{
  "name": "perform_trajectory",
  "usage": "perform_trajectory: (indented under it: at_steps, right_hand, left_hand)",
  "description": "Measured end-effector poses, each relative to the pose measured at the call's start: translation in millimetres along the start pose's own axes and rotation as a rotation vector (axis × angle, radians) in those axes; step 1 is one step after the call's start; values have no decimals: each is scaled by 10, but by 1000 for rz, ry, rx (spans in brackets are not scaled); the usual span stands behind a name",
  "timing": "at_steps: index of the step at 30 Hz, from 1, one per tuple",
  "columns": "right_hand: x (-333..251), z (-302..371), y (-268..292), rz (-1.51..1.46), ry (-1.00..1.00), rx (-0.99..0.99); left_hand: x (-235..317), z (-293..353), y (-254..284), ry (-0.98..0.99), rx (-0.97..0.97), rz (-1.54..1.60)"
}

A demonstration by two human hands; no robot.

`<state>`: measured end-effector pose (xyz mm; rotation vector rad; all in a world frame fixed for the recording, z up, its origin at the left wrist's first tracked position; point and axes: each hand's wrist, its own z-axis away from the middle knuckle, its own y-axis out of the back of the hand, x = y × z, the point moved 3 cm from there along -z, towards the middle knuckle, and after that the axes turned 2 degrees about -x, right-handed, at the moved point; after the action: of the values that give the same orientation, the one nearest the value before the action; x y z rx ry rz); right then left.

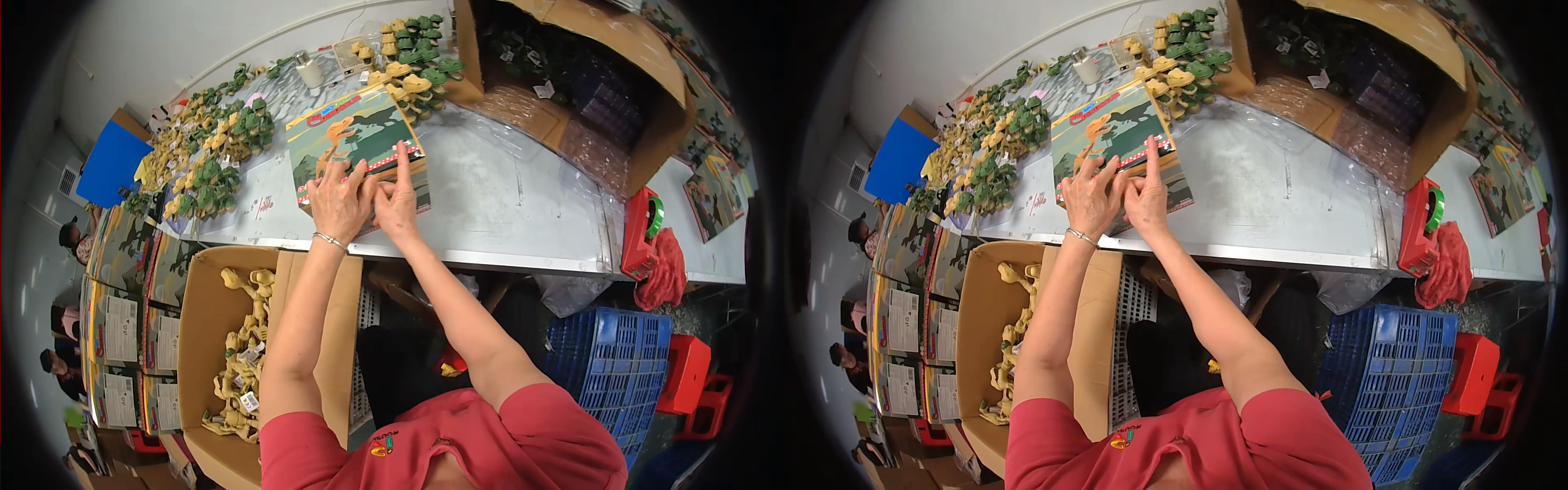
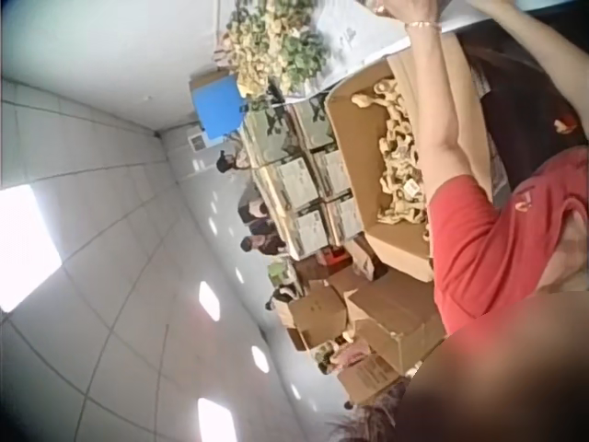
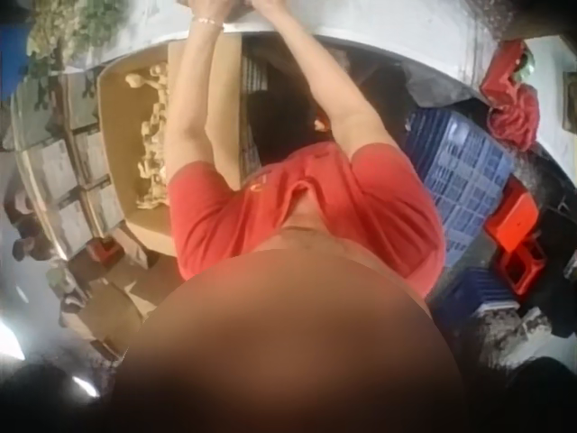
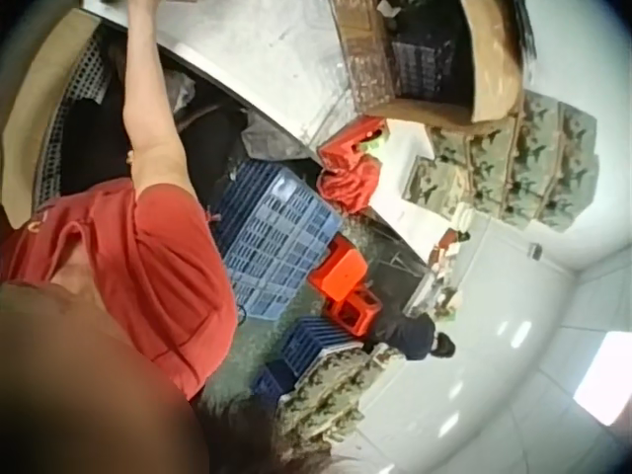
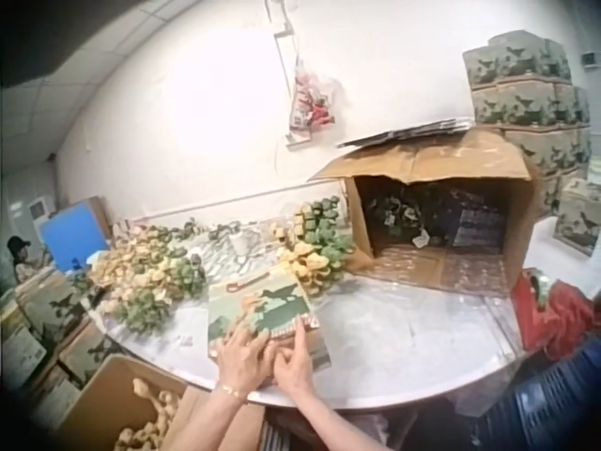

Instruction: Folding product boxes and packing plastic dinosaur toys into them.

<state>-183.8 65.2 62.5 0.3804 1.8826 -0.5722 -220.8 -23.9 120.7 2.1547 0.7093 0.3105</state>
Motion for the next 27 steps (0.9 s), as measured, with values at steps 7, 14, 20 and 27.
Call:
perform_trajectory:
  at_steps: [7,14,20,27]
  right_hand:
    - [-100,169,222,145,53,3]
    - [-114,147,1094,-47,91,134]
    - [-445,-959,801,506,68,-141]
    - [-67,-1653,530,844,-39,-579]
  left_hand:
    - [8,-33,-141,-52,141,-216]
    - [-175,-76,-259,-15,-38,-332]
    - [-1189,6,-66,504,143,367]
    - [-1098,316,-373,1082,-280,1583]
